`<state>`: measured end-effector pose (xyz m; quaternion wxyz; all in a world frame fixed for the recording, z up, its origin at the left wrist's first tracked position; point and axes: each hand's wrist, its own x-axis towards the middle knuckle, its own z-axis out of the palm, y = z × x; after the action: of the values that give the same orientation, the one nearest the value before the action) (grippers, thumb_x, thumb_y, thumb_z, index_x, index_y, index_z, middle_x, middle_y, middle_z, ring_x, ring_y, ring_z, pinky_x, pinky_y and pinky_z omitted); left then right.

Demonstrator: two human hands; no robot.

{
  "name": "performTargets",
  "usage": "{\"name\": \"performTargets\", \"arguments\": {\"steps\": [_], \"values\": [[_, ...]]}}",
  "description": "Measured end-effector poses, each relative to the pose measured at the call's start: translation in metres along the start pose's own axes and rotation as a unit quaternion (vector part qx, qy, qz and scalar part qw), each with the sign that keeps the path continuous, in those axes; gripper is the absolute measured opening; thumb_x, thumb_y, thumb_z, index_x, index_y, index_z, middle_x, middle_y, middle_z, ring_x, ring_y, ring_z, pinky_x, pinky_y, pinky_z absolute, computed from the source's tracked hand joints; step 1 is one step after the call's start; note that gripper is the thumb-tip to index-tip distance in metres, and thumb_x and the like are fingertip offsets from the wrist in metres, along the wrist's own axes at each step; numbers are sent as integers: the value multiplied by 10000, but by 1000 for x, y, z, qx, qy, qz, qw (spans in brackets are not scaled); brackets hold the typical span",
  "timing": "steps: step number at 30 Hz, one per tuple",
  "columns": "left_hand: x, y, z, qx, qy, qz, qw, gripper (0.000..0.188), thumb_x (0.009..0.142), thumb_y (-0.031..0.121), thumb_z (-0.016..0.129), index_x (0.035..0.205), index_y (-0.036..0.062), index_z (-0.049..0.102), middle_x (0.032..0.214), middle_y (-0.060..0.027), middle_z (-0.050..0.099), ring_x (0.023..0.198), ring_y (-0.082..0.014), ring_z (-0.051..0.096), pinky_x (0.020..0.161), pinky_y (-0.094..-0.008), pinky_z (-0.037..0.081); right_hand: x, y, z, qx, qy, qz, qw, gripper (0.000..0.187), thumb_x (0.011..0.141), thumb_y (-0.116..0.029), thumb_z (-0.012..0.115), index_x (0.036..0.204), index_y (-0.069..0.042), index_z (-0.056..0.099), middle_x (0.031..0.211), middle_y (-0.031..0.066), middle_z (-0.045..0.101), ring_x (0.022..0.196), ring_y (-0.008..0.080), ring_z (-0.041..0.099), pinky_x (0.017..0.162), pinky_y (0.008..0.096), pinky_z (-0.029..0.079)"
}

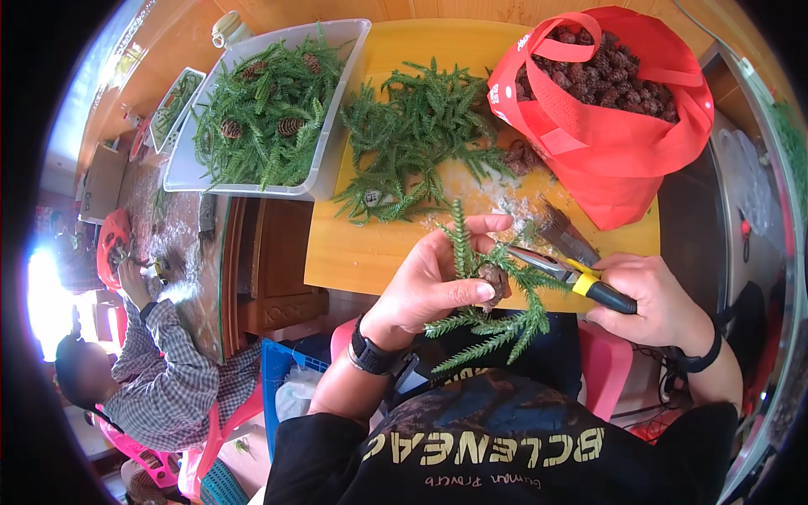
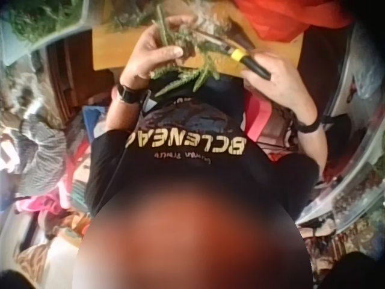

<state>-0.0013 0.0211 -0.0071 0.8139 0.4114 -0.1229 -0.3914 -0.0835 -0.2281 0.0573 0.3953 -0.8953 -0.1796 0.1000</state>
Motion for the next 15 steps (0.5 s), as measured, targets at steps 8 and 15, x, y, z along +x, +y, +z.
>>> {"name": "performTargets", "arguments": {"steps": [8,15], "values": [[-1,-7,-3,-103,-5,-15,995,759,715,328,753,1273,-41,394,1054,-115,557,805,-162,596,672,-250,473,-1,6,0,-28,15,28,999,240,647,-93,658,618,-2,438,572,117,415,526,304,461,484,367,366],[2,-5,-5,-45,-11,-47,998,633,810,243,630,1303,-49,361,1189,-159,519,923,-201,591,794,-315,488,2,3,-1,-36,20,39,998,262,714,-111,669,629,9,452,597,134,438,584,315,475,536,380,385]]}}
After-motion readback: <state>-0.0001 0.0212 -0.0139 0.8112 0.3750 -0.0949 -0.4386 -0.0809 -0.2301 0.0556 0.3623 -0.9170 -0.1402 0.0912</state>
